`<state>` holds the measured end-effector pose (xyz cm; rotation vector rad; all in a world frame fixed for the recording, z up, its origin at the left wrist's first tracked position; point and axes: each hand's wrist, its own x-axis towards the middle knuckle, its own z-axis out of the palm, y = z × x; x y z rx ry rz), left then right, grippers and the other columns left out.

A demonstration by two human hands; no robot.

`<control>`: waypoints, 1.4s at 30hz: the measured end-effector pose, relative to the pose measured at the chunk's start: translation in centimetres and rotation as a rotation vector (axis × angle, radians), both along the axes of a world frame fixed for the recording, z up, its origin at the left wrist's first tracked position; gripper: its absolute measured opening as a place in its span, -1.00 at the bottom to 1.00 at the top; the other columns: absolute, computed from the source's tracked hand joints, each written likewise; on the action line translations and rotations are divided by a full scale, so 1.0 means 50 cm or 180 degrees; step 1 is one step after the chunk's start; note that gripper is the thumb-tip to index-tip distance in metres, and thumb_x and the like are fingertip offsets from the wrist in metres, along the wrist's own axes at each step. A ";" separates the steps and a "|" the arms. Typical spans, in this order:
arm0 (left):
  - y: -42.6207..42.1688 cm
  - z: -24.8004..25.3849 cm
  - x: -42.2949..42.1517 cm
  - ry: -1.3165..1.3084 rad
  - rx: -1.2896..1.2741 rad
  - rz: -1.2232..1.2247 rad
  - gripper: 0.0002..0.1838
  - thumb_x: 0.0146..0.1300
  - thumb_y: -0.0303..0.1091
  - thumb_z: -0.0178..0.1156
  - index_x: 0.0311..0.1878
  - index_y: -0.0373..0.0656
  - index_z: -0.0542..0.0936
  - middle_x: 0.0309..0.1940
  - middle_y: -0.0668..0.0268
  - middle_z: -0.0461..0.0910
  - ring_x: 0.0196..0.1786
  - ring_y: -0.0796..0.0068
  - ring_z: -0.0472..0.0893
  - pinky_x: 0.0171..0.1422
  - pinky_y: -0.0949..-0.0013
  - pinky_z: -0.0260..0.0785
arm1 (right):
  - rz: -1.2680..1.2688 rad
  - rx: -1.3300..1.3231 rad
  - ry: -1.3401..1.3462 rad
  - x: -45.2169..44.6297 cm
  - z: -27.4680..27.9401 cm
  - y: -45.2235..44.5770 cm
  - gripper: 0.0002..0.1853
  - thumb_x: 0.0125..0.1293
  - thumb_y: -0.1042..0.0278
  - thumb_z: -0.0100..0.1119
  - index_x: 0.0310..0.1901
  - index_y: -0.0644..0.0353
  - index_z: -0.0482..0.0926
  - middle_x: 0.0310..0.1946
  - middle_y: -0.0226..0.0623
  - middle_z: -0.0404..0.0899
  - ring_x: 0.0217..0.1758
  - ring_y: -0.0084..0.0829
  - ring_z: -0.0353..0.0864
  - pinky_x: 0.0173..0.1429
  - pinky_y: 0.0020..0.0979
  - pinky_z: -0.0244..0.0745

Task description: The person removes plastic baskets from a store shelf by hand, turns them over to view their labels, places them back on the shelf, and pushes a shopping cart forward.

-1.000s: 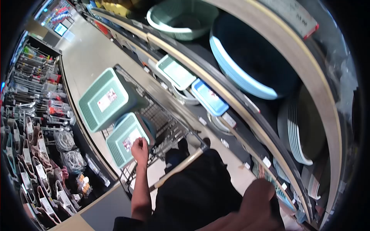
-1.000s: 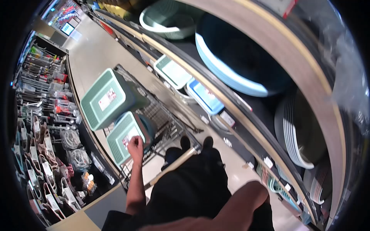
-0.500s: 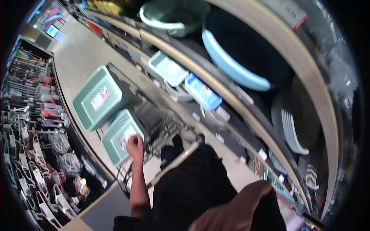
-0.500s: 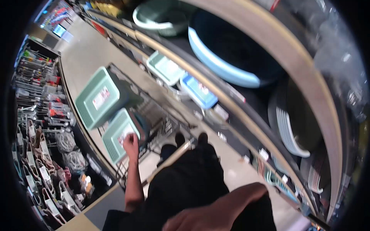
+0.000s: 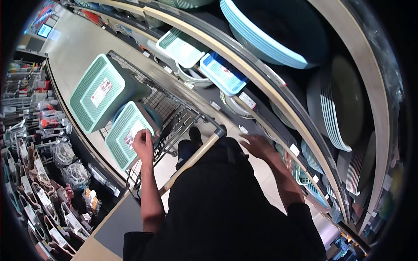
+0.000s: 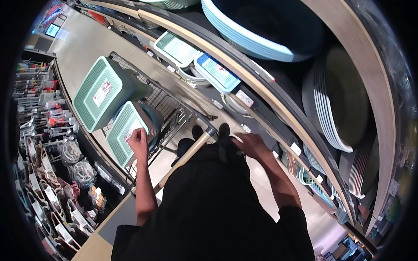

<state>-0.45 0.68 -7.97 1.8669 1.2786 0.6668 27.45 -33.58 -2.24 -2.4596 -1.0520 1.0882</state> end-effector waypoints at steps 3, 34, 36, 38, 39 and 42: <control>0.008 0.000 0.016 -0.0082 0.0017 -0.0057 -0.78 0.40 -0.34 0.30 -0.21 -0.36 0.70 -0.46 0.29 0.66 -0.40 0.61 0.57 -0.23 0.46 0.44 | 0.1073 0.1968 0.1047 -0.086 0.031 0.081 -0.63 0.45 0.19 0.20 0.13 0.27 0.65 0.16 -0.03 0.63 0.28 -0.03 0.58 0.38 -0.10 0.43; -0.011 0.163 0.016 0.1051 0.0988 -0.0653 -0.83 0.29 -0.40 0.35 -0.19 -0.34 0.66 -0.32 -0.05 0.63 -0.17 -0.08 0.63 -0.05 0.06 0.47 | 0.0504 0.0866 0.0596 -0.039 0.177 0.163 -0.71 0.39 0.12 0.27 -0.16 0.22 0.71 -0.39 -0.06 0.70 -0.32 0.00 0.68 -0.18 -0.21 0.53; -0.007 0.166 0.005 0.0851 0.1068 -0.0579 -0.84 0.27 -0.44 0.36 -0.17 -0.34 0.67 -0.32 -0.05 0.63 -0.17 -0.07 0.63 -0.05 0.06 0.47 | 0.0520 0.0901 0.0787 -0.036 0.218 0.183 -0.69 0.40 0.12 0.25 -0.13 0.24 0.72 -0.35 -0.04 0.72 -0.26 0.01 0.70 -0.12 -0.20 0.57; -0.002 0.176 -0.003 0.0450 0.1189 -0.0453 -0.83 0.23 -0.53 0.37 -0.12 -0.34 0.68 -0.31 -0.03 0.63 -0.18 -0.04 0.63 -0.03 0.09 0.47 | 0.0541 0.0938 0.0967 -0.036 0.224 0.193 -0.67 0.41 0.12 0.23 -0.10 0.26 0.72 -0.31 -0.02 0.74 -0.20 0.02 0.73 -0.05 -0.19 0.60; 0.001 0.186 -0.009 0.0300 0.1391 -0.0459 -0.83 0.23 -0.55 0.36 -0.12 -0.35 0.68 -0.32 -0.01 0.63 -0.21 0.00 0.63 -0.05 0.16 0.47 | 0.0493 0.1271 0.0940 -0.039 0.211 0.195 -0.68 0.41 0.16 0.24 -0.08 0.29 0.72 -0.30 -0.01 0.74 -0.21 -0.01 0.74 -0.05 -0.22 0.61; -0.012 0.269 -0.006 0.0101 0.1259 -0.0335 -0.84 0.21 -0.58 0.36 -0.14 -0.36 0.67 -0.35 0.02 0.62 -0.26 0.04 0.60 -0.09 0.21 0.46 | 0.0295 0.1749 0.1091 -0.051 0.196 0.210 -0.68 0.43 0.22 0.23 -0.01 0.34 0.70 -0.26 -0.03 0.76 -0.21 -0.13 0.77 -0.04 -0.29 0.61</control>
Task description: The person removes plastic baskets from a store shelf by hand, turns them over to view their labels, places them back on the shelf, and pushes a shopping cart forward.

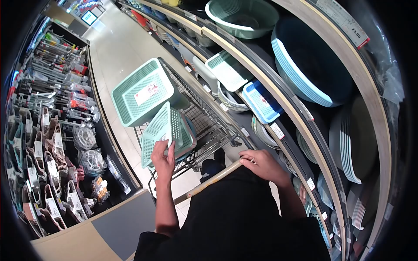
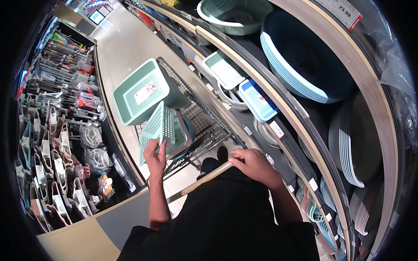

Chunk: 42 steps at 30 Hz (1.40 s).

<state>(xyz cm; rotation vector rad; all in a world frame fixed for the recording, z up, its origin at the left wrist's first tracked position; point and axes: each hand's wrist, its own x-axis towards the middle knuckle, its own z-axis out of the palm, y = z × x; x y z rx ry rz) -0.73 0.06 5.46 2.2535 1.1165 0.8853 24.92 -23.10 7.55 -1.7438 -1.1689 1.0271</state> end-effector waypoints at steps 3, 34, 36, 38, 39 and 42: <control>-0.024 0.087 0.018 -0.0123 0.0155 -0.0607 -0.86 0.17 -0.62 0.35 -0.19 -0.34 0.66 -0.39 0.06 0.59 -0.31 0.07 0.58 -0.17 0.21 0.42 | -0.0268 0.0019 0.0708 -0.007 0.011 0.025 -0.64 0.48 0.23 0.21 0.09 0.37 0.66 -0.19 -0.08 0.77 -0.19 -0.30 0.77 -0.02 -0.36 0.62; -0.108 0.048 0.157 0.0183 -0.0076 -0.1350 -0.55 0.16 -0.52 0.39 0.16 -0.27 0.62 0.18 0.02 0.56 0.20 -0.02 0.56 0.33 0.10 0.40 | -0.2388 0.0086 0.3293 0.094 -0.148 -0.069 -0.51 0.54 -0.06 -0.08 0.16 0.26 0.46 -0.10 -0.21 0.64 -0.31 -0.46 0.62 -0.16 -0.32 0.60; -0.097 0.029 0.136 0.0311 -0.0099 -0.1267 -0.57 0.17 -0.51 0.40 0.14 -0.27 0.63 0.16 0.03 0.57 0.19 -0.01 0.57 0.33 0.09 0.40 | -0.2603 0.0072 0.3018 0.111 -0.167 -0.043 -0.53 0.53 -0.02 -0.02 0.16 0.27 0.46 -0.11 -0.19 0.64 -0.32 -0.45 0.62 -0.16 -0.32 0.61; -0.090 0.019 0.119 0.0469 -0.0174 -0.1113 -0.62 0.18 -0.49 0.40 0.09 -0.28 0.66 0.10 0.06 0.61 0.16 0.01 0.59 0.34 0.07 0.40 | -0.2936 0.0237 0.2806 0.130 -0.196 -0.022 -0.55 0.50 0.06 0.10 0.17 0.29 0.45 -0.11 -0.14 0.65 -0.35 -0.45 0.63 -0.17 -0.34 0.63; -0.086 0.015 0.111 0.0471 -0.0174 -0.1109 -0.62 0.18 -0.49 0.40 0.09 -0.28 0.66 0.10 0.06 0.61 0.16 0.01 0.59 0.34 0.07 0.40 | -0.2933 0.0235 0.2808 0.139 -0.207 -0.011 -0.55 0.50 0.06 0.10 0.17 0.29 0.45 -0.11 -0.14 0.65 -0.35 -0.45 0.63 -0.17 -0.34 0.63; -0.078 0.006 0.090 0.0568 -0.0202 -0.1072 -0.63 0.18 -0.49 0.40 0.08 -0.28 0.67 0.07 0.06 0.63 0.14 0.00 0.60 0.33 0.08 0.41 | -0.3276 0.0471 0.2778 0.166 -0.239 0.020 -0.55 0.51 0.04 0.07 0.17 0.28 0.45 -0.07 -0.13 0.65 -0.27 -0.44 0.65 -0.12 -0.32 0.63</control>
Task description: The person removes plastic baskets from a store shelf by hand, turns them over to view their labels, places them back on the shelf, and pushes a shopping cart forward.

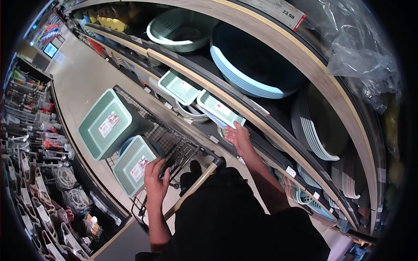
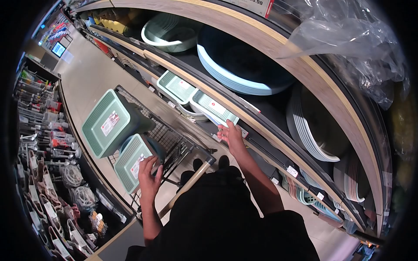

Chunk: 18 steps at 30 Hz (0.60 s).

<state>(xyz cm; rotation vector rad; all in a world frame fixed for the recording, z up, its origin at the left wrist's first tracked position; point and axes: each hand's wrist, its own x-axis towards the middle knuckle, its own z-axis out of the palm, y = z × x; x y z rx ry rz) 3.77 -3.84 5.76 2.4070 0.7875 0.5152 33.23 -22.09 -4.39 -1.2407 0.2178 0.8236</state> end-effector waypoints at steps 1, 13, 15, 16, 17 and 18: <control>0.001 -0.002 -0.005 0.0005 -0.0069 0.0065 -0.63 0.18 -0.48 0.41 0.07 -0.29 0.67 0.06 0.05 0.64 0.13 -0.01 0.61 0.32 0.09 0.42 | 0.0013 0.0000 0.0001 0.005 -0.001 0.009 -0.55 0.51 0.04 0.07 0.17 0.28 0.45 -0.07 -0.13 0.65 -0.27 -0.44 0.65 -0.12 -0.32 0.63; 0.015 -0.051 -0.077 0.0296 -0.0185 0.0531 -0.64 0.20 -0.47 0.41 0.07 -0.29 0.66 0.03 0.01 0.65 0.11 -0.03 0.62 0.26 0.10 0.45 | -0.0167 -0.0383 0.0054 0.000 -0.010 0.061 -0.46 0.56 -0.09 0.07 0.26 0.21 0.29 0.10 0.00 0.66 -0.13 -0.30 0.75 -0.14 -0.30 0.64; 0.016 -0.055 -0.084 0.0332 -0.0246 0.0563 -0.64 0.20 -0.47 0.40 0.07 -0.29 0.66 0.02 0.00 0.65 0.10 -0.03 0.62 0.25 0.10 0.45 | -0.0201 -0.0485 0.0042 -0.001 -0.002 0.056 -0.44 0.53 -0.12 0.12 0.23 0.20 0.28 0.12 0.01 0.66 -0.11 -0.29 0.76 -0.14 -0.30 0.64; 0.017 -0.059 -0.087 0.0319 -0.0283 0.0567 -0.65 0.20 -0.47 0.40 0.07 -0.29 0.66 0.01 0.00 0.65 0.09 -0.04 0.62 0.25 0.10 0.45 | -0.0182 -0.0483 0.0047 0.000 -0.004 0.052 -0.44 0.53 -0.12 0.12 0.23 0.20 0.28 0.12 0.01 0.66 -0.11 -0.29 0.76 -0.14 -0.30 0.64; 0.018 -0.062 -0.089 0.0305 -0.0319 0.0573 -0.65 0.20 -0.46 0.40 0.06 -0.30 0.66 0.01 -0.01 0.65 0.08 -0.04 0.62 0.25 0.10 0.45 | -0.0233 -0.0433 0.0032 0.002 -0.007 0.046 -0.45 0.52 -0.13 0.14 0.19 0.18 0.28 0.13 0.03 0.66 -0.10 -0.30 0.76 -0.16 -0.31 0.62; 0.019 -0.064 -0.092 0.0309 -0.0315 0.0595 -0.65 0.20 -0.46 0.40 0.06 -0.30 0.66 0.01 -0.01 0.65 0.08 -0.04 0.62 0.25 0.10 0.45 | -0.0283 -0.0382 0.0017 0.003 -0.010 0.044 -0.45 0.50 -0.14 0.17 0.16 0.16 0.27 0.14 0.06 0.66 -0.09 -0.30 0.76 -0.17 -0.33 0.61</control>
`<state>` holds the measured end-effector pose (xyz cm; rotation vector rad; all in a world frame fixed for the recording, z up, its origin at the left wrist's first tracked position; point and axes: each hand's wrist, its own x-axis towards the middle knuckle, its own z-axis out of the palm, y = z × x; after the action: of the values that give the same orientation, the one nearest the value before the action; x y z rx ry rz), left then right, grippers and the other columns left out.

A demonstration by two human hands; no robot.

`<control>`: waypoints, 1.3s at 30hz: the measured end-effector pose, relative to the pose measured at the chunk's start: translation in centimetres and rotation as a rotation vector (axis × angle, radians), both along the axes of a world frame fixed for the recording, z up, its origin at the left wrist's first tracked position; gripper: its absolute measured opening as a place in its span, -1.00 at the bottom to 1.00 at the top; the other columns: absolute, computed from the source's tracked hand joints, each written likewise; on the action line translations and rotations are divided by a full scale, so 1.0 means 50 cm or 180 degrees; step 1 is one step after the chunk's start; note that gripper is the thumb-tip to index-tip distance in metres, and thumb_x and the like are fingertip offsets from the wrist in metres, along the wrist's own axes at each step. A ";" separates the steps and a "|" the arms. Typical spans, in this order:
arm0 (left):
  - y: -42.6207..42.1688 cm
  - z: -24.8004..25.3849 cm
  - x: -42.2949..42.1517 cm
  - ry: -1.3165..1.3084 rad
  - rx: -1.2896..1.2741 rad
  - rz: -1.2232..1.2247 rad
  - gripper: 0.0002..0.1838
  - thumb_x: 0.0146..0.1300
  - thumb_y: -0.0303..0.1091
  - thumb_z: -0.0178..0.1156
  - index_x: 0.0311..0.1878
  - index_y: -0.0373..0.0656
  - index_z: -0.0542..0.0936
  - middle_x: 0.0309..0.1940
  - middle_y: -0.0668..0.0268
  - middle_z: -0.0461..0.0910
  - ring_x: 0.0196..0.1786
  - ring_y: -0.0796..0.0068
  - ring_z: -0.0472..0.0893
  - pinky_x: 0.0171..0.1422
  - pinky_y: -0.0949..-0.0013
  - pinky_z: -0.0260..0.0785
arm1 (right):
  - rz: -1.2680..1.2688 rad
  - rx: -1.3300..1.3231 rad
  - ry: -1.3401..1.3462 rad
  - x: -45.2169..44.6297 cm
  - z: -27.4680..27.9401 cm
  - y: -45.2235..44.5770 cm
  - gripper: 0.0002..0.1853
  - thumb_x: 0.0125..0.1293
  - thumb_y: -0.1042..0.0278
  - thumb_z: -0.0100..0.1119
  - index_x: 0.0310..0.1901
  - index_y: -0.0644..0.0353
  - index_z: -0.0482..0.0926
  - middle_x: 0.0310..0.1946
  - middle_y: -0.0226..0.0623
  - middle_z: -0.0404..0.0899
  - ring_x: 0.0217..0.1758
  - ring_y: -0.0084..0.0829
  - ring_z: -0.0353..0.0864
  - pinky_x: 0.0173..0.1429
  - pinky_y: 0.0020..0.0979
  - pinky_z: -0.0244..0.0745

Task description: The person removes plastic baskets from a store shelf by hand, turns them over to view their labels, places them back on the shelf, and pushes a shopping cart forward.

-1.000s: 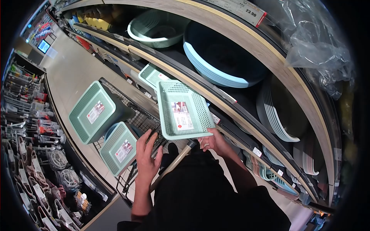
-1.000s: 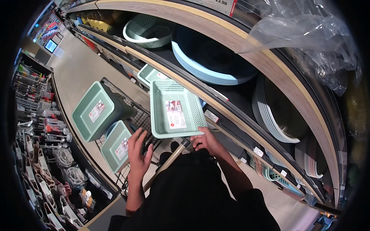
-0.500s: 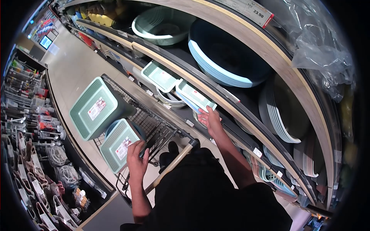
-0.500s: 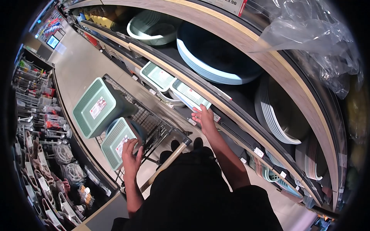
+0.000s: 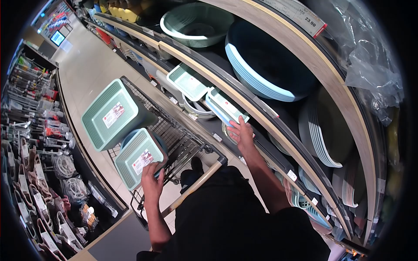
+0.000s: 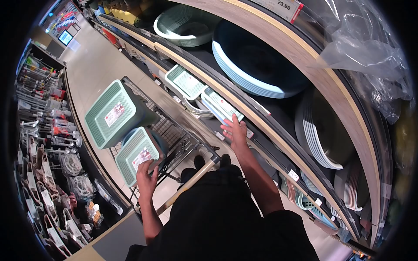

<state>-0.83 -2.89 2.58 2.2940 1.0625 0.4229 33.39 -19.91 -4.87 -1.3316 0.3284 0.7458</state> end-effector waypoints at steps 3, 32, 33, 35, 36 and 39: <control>-0.001 -0.003 -0.006 0.0032 0.0002 0.0036 -0.66 0.20 -0.46 0.40 0.05 -0.31 0.66 -0.01 -0.01 0.66 0.08 -0.04 0.63 0.24 0.10 0.46 | -0.0041 0.0086 -0.0001 0.006 -0.007 0.002 -0.47 0.49 -0.14 0.19 0.12 0.14 0.29 0.14 0.04 0.66 -0.11 -0.32 0.76 -0.19 -0.35 0.59; 0.071 -0.098 -0.039 0.0325 0.0025 -0.0140 -0.79 0.27 -0.37 0.38 -0.09 -0.27 0.75 -0.20 0.05 0.72 -0.12 -0.05 0.68 0.02 0.08 0.52 | 0.0201 -0.0299 -0.0425 -0.107 -0.026 -0.155 -0.87 0.45 0.26 0.27 -0.06 0.04 0.69 -0.34 -0.47 0.71 -0.43 -0.64 0.55 -0.32 -0.55 0.44; 0.074 -0.098 -0.041 0.0334 0.0034 -0.0147 -0.79 0.27 -0.37 0.38 -0.09 -0.27 0.75 -0.20 0.05 0.72 -0.12 -0.05 0.68 0.02 0.08 0.52 | 0.0235 -0.0232 -0.0500 -0.106 -0.021 -0.153 -0.87 0.45 0.27 0.27 -0.06 0.05 0.69 -0.34 -0.47 0.71 -0.43 -0.64 0.55 -0.32 -0.56 0.44; 0.076 -0.088 -0.037 0.0534 0.0137 -0.0276 -0.83 0.29 -0.40 0.35 -0.12 -0.28 0.71 -0.22 0.04 0.69 -0.13 -0.06 0.67 -0.02 0.05 0.51 | 0.0226 -0.0189 -0.0557 -0.108 -0.010 -0.149 -0.87 0.46 0.28 0.26 -0.06 0.08 0.68 -0.34 -0.44 0.70 -0.43 -0.64 0.56 -0.33 -0.57 0.46; 0.075 -0.084 -0.036 0.0536 0.0140 -0.0282 -0.83 0.29 -0.40 0.35 -0.12 -0.28 0.71 -0.22 0.04 0.69 -0.13 -0.06 0.67 -0.02 0.05 0.51 | 0.0250 -0.0102 -0.0620 -0.108 -0.006 -0.148 -0.86 0.47 0.29 0.26 -0.05 0.10 0.68 -0.34 -0.43 0.70 -0.43 -0.64 0.56 -0.33 -0.56 0.47; 0.071 -0.062 -0.033 0.0306 0.0343 -0.0142 -0.83 0.31 -0.43 0.32 -0.10 -0.28 0.63 -0.19 0.01 0.62 -0.10 -0.10 0.62 0.02 0.01 0.45 | 0.0322 0.0037 -0.0795 -0.109 0.006 -0.143 -0.86 0.48 0.32 0.24 -0.04 0.13 0.67 -0.33 -0.38 0.70 -0.42 -0.64 0.57 -0.34 -0.55 0.49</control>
<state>-2.45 0.67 -0.54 2.4503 1.0559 0.3632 27.91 -27.09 -4.58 -1.4207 0.0578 0.6550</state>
